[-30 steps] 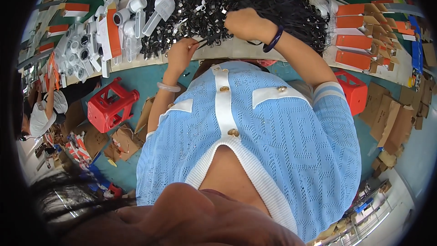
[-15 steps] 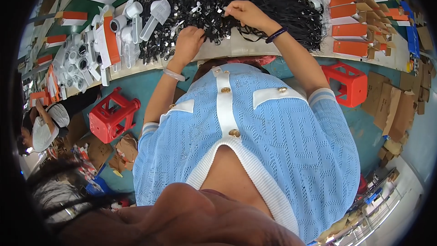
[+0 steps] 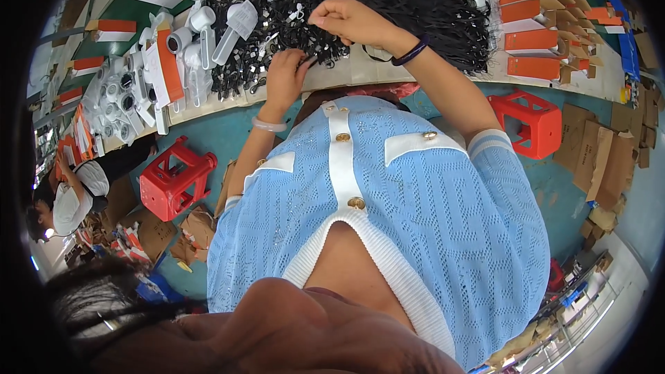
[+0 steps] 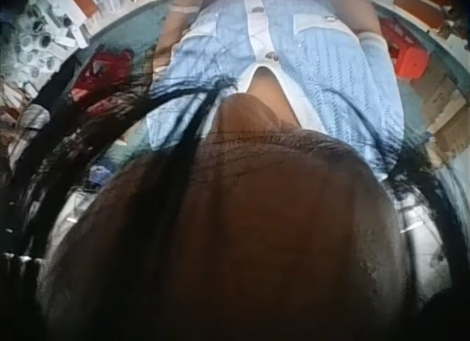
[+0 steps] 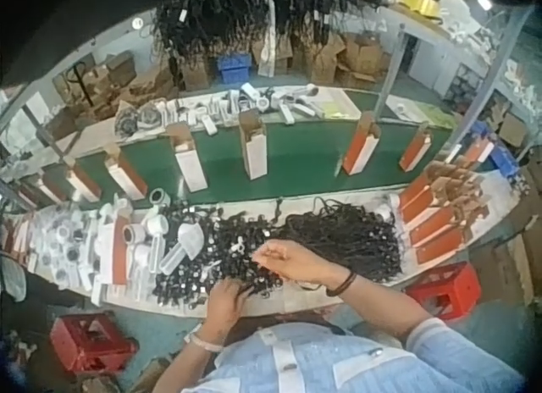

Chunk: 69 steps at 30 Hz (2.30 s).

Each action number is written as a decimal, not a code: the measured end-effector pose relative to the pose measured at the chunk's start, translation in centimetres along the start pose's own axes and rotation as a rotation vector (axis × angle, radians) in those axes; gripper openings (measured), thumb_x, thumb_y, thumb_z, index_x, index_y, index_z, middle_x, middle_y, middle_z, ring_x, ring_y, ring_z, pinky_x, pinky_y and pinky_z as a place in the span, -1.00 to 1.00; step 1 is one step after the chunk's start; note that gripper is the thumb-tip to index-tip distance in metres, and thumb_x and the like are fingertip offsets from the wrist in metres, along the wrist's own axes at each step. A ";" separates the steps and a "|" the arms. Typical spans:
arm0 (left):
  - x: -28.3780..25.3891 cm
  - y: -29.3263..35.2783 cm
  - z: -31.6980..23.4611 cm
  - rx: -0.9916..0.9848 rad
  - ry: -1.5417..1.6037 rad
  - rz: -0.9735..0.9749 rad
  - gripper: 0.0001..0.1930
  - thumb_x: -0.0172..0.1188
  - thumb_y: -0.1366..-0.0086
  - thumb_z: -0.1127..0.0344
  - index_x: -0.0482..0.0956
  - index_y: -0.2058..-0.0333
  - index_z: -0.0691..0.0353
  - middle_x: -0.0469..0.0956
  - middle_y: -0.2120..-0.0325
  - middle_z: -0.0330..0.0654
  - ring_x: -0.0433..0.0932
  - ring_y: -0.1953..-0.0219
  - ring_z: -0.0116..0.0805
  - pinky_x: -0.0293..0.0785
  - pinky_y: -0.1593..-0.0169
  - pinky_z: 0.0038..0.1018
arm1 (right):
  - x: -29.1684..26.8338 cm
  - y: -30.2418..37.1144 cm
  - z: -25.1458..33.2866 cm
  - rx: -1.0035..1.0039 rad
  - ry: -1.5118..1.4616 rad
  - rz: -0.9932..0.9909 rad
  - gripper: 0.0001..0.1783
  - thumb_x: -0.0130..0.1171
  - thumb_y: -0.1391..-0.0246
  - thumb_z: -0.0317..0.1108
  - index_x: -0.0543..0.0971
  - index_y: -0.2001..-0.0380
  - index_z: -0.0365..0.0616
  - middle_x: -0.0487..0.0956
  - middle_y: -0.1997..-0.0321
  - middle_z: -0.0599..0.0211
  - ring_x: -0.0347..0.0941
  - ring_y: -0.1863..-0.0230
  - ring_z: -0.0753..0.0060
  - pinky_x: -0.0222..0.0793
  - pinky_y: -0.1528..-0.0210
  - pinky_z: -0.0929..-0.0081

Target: The person assembles components and prepares security cameras for packaging by hand at a workbench.

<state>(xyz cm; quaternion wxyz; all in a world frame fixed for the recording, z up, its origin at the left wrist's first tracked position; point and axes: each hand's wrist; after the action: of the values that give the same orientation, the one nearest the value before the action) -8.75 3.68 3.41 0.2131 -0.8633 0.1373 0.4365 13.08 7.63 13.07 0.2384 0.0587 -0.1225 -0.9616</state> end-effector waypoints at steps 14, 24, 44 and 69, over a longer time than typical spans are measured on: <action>-2.4 -1.4 -6.2 -0.370 1.786 0.433 -0.87 -0.05 -0.32 0.28 0.27 0.28 0.20 0.32 0.54 -0.26 0.35 0.49 -0.43 0.40 0.23 -0.40 | -3.5 -4.0 4.1 -0.375 0.169 0.059 -0.70 -0.04 -0.21 -0.27 0.43 0.05 -0.18 0.40 0.55 0.49 0.35 0.46 0.70 0.30 0.35 0.69; -3.7 -4.3 -3.1 -0.074 0.399 -0.035 -0.92 0.12 -0.17 0.44 0.45 0.35 0.27 0.47 0.53 -0.05 0.49 0.48 -0.27 0.39 0.39 -0.45 | 0.2 2.3 0.5 -0.472 0.678 0.206 -0.85 -0.11 -0.15 -0.39 0.44 0.33 -0.19 0.46 0.41 0.06 0.39 0.31 0.03 0.33 0.27 0.31; -1.1 -10.2 -5.5 -0.003 0.311 -0.051 -0.88 0.23 -0.11 0.43 0.49 0.37 0.29 0.52 0.56 -0.29 0.49 0.54 -0.49 0.38 0.49 -0.53 | -5.4 1.1 0.5 -0.398 0.735 -0.050 -0.86 0.01 -0.09 -0.37 0.49 0.42 -0.22 0.54 0.47 0.12 0.48 0.44 0.14 0.36 0.37 0.34; 1.5 -7.8 -2.8 -0.078 0.074 -0.106 -0.65 0.09 -0.05 0.54 0.47 0.13 0.23 0.35 0.03 0.04 0.33 0.01 0.06 0.29 -0.06 -0.24 | -25.1 -16.9 4.6 -0.193 1.392 -0.690 -0.87 0.00 0.01 -0.41 0.50 0.37 -0.16 0.46 0.25 0.16 0.40 0.23 0.11 0.32 0.23 0.20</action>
<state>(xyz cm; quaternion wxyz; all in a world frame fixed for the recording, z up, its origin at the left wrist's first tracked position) -2.61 9.03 5.66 0.1972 -0.8926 0.0820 0.3971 26.89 34.95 14.37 -0.0481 0.6619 0.1645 -0.7298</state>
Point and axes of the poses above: each hand's wrist, its own y-axis away from the middle knuckle, its own x-axis out of the palm, z = x × y
